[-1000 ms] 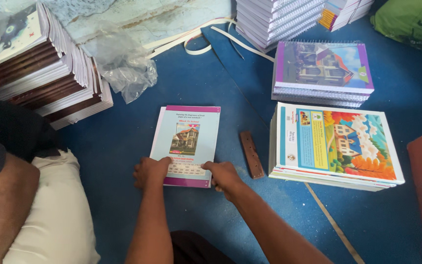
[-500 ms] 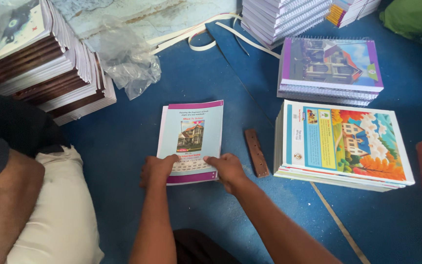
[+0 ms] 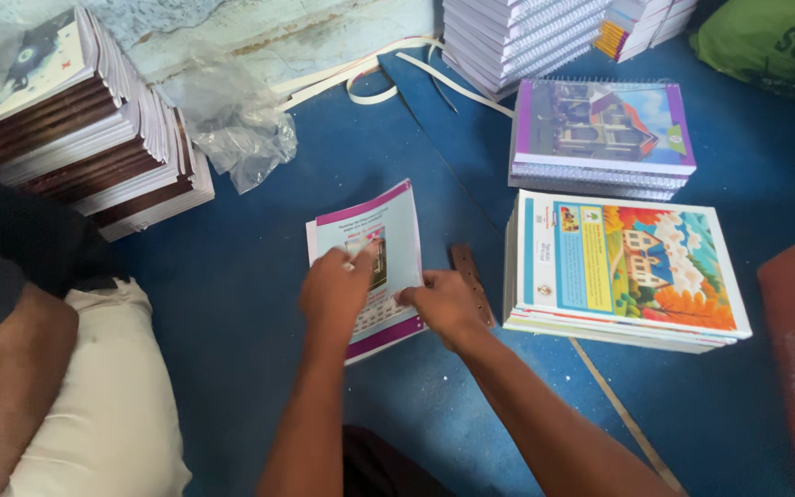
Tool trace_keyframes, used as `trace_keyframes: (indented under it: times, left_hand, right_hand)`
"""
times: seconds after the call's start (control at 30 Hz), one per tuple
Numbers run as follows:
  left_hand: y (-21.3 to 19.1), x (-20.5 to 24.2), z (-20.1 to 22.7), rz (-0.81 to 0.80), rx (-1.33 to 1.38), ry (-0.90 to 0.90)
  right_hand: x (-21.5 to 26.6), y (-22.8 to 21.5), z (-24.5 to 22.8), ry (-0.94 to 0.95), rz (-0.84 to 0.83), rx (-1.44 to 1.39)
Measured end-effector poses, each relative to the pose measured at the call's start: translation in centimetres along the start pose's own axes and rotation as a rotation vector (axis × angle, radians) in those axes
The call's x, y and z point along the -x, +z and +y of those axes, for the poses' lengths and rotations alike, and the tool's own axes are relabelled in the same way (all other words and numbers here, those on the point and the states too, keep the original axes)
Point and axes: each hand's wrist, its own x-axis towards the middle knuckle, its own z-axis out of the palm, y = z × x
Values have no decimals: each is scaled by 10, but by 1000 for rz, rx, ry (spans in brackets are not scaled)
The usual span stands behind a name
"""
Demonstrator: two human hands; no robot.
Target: The person sits on the floor and assembles spiral-bound notebooks by inserting metal spiral coils into pre-punched holes. They handle multiple notebooks, aligning pages and securing the coils, then stack the completed units.
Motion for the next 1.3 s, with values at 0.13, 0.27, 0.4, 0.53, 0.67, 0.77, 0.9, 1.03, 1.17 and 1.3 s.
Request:
trace_keyframes:
  times: [0.13,0.27,0.4,0.53,0.67,0.77,0.9,1.03,1.17,1.3]
  left_hand:
    - [10,7,67,-102,-181,145]
    - [19,-4,97,-29,-422,191]
    - [23,-23,95,-104,-466,120]
    - [5,-20,92,-8,-417,192]
    - [-43,-10,100,-10,-365,237]
    - [-72,7,117,59,-325,342]
    - [-101,29,137,181,-254,496]
    - [-127,52,159,203,-101,657]
    - [-134,85,187,135,100,741]
    - [-130,113,208,-107,319,588]
  right_hand:
    - [13,-3,-8,-163,138,296]
    - [31,-1,-28,-233,239,375]
    - [57,-1,-46,-250,242,353]
    - [75,0,-68,-156,122,325]
    - [86,1,-84,-323,-87,172]
    - [90,-12,-93,-347,-252,22]
    - [89,-47,-87,-350,-257,-137]
    - [83,-84,-73,-485,-3,-284]
    - [79,-133,-64,-527,301,-196]
    - [95,-190,-63,-441,340,-220]
